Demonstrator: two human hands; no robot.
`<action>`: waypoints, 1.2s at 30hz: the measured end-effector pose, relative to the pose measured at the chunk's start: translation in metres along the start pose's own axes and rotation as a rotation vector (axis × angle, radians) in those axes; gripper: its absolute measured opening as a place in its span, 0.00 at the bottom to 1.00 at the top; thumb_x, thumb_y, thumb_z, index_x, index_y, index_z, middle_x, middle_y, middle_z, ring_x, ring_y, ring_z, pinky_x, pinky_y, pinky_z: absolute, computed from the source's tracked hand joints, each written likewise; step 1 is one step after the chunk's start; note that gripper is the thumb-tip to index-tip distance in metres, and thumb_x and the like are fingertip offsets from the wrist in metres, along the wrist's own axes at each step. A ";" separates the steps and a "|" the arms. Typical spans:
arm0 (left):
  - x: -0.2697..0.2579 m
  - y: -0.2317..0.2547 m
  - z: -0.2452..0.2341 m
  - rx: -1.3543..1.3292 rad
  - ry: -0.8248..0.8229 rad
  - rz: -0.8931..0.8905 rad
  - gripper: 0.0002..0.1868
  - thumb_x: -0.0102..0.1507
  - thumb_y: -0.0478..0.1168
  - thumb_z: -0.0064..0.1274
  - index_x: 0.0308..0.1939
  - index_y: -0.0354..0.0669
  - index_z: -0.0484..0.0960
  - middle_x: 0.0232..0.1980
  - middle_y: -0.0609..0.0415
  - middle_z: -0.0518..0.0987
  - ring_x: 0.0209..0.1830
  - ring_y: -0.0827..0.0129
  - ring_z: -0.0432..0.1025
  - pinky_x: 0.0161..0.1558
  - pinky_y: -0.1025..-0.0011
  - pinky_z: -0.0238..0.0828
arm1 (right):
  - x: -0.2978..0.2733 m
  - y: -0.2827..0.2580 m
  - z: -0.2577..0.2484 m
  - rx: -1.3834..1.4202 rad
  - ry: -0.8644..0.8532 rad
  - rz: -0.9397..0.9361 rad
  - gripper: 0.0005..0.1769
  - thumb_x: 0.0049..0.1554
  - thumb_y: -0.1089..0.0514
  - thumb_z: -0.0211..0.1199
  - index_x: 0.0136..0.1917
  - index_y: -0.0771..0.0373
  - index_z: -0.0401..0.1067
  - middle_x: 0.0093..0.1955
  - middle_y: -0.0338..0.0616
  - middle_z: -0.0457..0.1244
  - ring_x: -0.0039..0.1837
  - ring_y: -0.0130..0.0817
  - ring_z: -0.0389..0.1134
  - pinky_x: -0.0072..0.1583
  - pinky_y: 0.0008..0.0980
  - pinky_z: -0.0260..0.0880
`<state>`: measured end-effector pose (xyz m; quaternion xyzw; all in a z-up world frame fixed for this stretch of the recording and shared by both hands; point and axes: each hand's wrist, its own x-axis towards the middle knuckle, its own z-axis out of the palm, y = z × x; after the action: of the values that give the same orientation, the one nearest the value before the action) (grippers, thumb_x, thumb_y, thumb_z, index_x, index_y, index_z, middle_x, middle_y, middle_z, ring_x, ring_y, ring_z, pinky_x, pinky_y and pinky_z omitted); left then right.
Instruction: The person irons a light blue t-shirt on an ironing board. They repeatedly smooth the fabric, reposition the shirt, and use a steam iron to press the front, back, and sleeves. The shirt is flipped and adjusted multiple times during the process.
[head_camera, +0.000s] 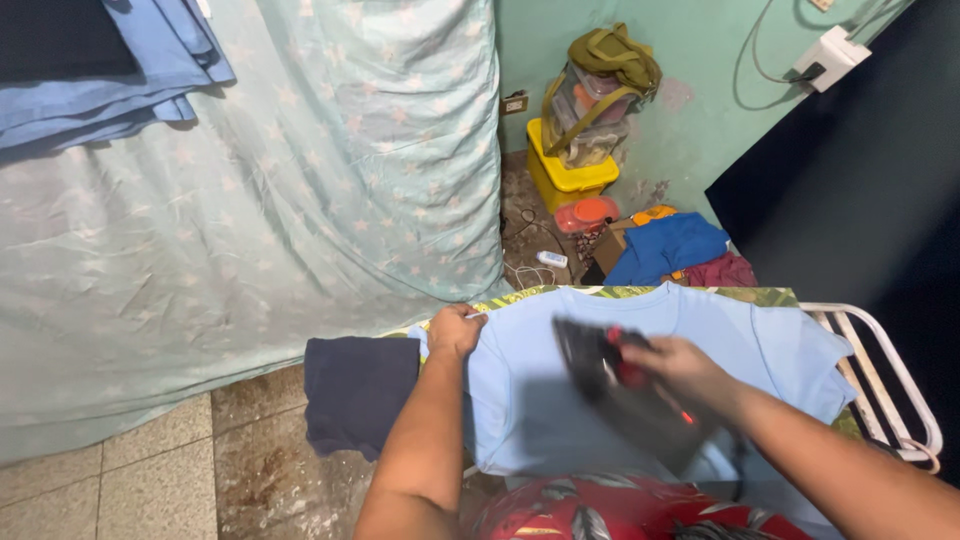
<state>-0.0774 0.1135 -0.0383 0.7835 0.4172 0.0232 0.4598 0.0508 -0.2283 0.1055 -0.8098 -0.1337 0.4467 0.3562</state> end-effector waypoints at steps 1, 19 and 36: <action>-0.001 0.001 0.000 -0.010 0.005 -0.011 0.18 0.53 0.54 0.64 0.43 0.52 0.89 0.47 0.47 0.85 0.51 0.53 0.78 0.55 0.61 0.71 | 0.018 -0.009 0.001 0.003 0.028 0.001 0.26 0.59 0.40 0.59 0.45 0.68 0.76 0.24 0.48 0.64 0.20 0.38 0.60 0.26 0.36 0.60; 0.010 -0.017 0.001 -0.148 0.042 0.049 0.16 0.55 0.52 0.64 0.39 0.46 0.89 0.40 0.46 0.86 0.43 0.57 0.80 0.50 0.65 0.73 | 0.099 -0.080 0.043 0.162 0.165 -0.046 0.23 0.58 0.42 0.64 0.42 0.67 0.71 0.23 0.44 0.59 0.20 0.35 0.59 0.26 0.37 0.60; 0.032 -0.035 0.015 -0.014 0.031 0.132 0.15 0.57 0.53 0.58 0.38 0.48 0.88 0.41 0.45 0.85 0.45 0.52 0.79 0.50 0.60 0.73 | 0.110 -0.098 0.089 0.013 0.000 -0.139 0.28 0.58 0.38 0.63 0.41 0.69 0.73 0.24 0.43 0.62 0.22 0.33 0.62 0.27 0.38 0.65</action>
<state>-0.0728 0.1323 -0.0842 0.8057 0.3713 0.0686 0.4564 0.0503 -0.0593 0.0742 -0.7961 -0.1867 0.4219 0.3917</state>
